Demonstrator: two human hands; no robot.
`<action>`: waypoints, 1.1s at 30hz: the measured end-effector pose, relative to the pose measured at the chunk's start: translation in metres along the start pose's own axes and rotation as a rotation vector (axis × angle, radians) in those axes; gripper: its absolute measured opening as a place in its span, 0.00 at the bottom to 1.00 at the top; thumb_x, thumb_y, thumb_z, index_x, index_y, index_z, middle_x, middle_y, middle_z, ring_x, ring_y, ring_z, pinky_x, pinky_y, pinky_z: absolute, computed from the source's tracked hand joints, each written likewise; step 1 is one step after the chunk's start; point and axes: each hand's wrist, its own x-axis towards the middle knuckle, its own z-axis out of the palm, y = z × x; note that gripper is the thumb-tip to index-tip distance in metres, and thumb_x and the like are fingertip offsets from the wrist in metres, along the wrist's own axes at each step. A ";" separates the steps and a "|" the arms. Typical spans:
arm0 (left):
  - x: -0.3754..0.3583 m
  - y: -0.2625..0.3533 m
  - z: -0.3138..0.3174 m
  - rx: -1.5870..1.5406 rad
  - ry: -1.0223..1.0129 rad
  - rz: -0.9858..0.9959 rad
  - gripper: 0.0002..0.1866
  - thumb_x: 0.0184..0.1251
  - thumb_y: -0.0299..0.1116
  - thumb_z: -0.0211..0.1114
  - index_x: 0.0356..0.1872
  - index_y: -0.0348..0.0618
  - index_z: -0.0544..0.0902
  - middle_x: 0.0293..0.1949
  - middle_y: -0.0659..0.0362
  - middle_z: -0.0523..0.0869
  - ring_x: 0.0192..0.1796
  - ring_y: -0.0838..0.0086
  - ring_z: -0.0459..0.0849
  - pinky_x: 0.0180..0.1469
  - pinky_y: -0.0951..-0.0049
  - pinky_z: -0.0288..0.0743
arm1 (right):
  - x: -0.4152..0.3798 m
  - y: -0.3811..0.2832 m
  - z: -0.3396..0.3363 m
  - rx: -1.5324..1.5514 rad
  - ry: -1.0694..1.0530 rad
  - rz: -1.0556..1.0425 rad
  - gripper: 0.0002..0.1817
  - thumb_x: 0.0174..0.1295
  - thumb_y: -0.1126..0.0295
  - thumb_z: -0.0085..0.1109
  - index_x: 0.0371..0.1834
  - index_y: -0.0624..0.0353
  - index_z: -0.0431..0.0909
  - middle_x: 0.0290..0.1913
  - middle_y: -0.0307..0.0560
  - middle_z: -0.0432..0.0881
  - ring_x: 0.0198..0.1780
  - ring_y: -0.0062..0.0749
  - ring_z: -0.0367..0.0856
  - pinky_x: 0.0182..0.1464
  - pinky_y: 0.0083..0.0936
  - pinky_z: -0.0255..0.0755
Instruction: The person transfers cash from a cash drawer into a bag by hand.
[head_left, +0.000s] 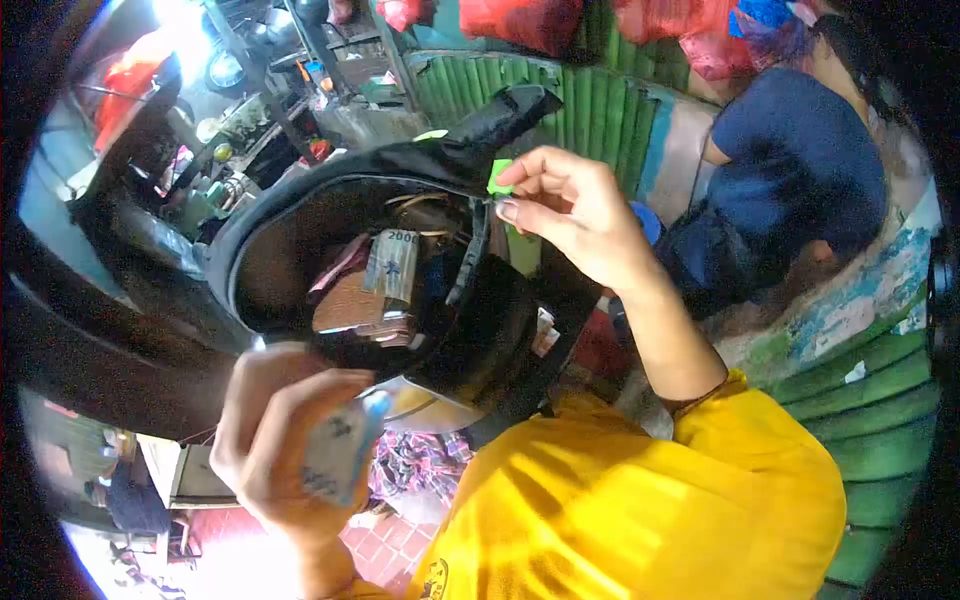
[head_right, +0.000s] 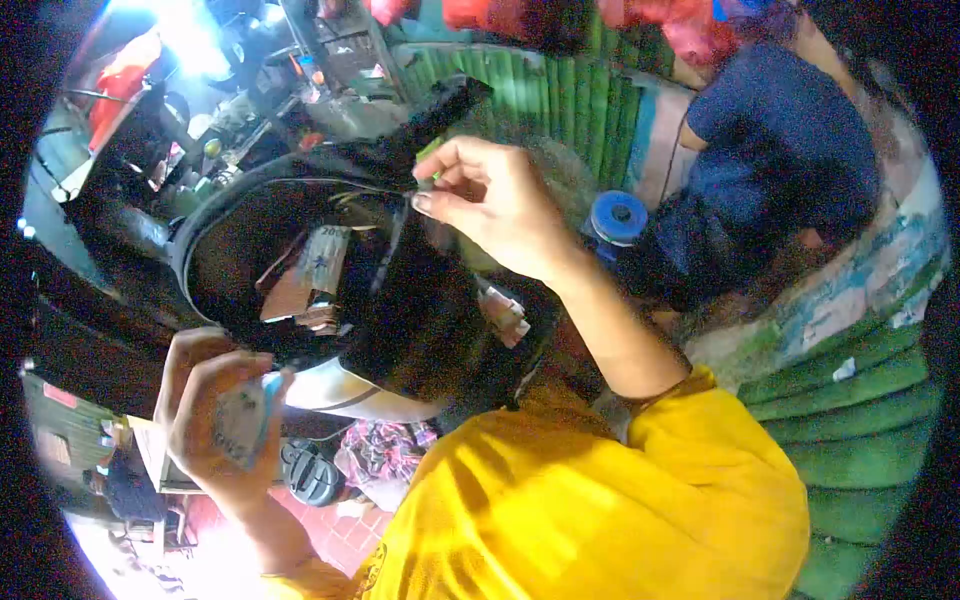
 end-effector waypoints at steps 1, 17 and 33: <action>0.016 0.004 0.007 0.005 -0.014 0.087 0.16 0.36 0.22 0.74 0.32 0.40 0.84 0.29 0.56 0.79 0.29 0.68 0.81 0.28 0.71 0.72 | 0.001 -0.002 -0.002 -0.010 -0.018 0.004 0.13 0.56 0.75 0.67 0.43 0.63 0.77 0.32 0.36 0.79 0.33 0.16 0.75 0.39 0.16 0.71; 0.093 0.009 0.100 0.373 -0.322 0.156 0.14 0.43 0.21 0.66 0.35 0.44 0.81 0.31 0.55 0.82 0.34 0.56 0.84 0.35 0.61 0.77 | 0.006 0.010 -0.015 0.384 -0.126 -0.170 0.16 0.60 0.81 0.60 0.51 0.62 0.72 0.39 0.37 0.78 0.42 0.17 0.78 0.46 0.16 0.72; 0.083 0.022 0.087 0.201 -0.238 0.110 0.14 0.41 0.26 0.71 0.32 0.36 0.81 0.29 0.57 0.81 0.26 0.69 0.80 0.23 0.72 0.73 | 0.037 0.030 -0.016 -0.405 -0.205 -0.592 0.18 0.46 0.77 0.68 0.42 0.49 0.81 0.31 0.44 0.79 0.36 0.42 0.81 0.38 0.34 0.73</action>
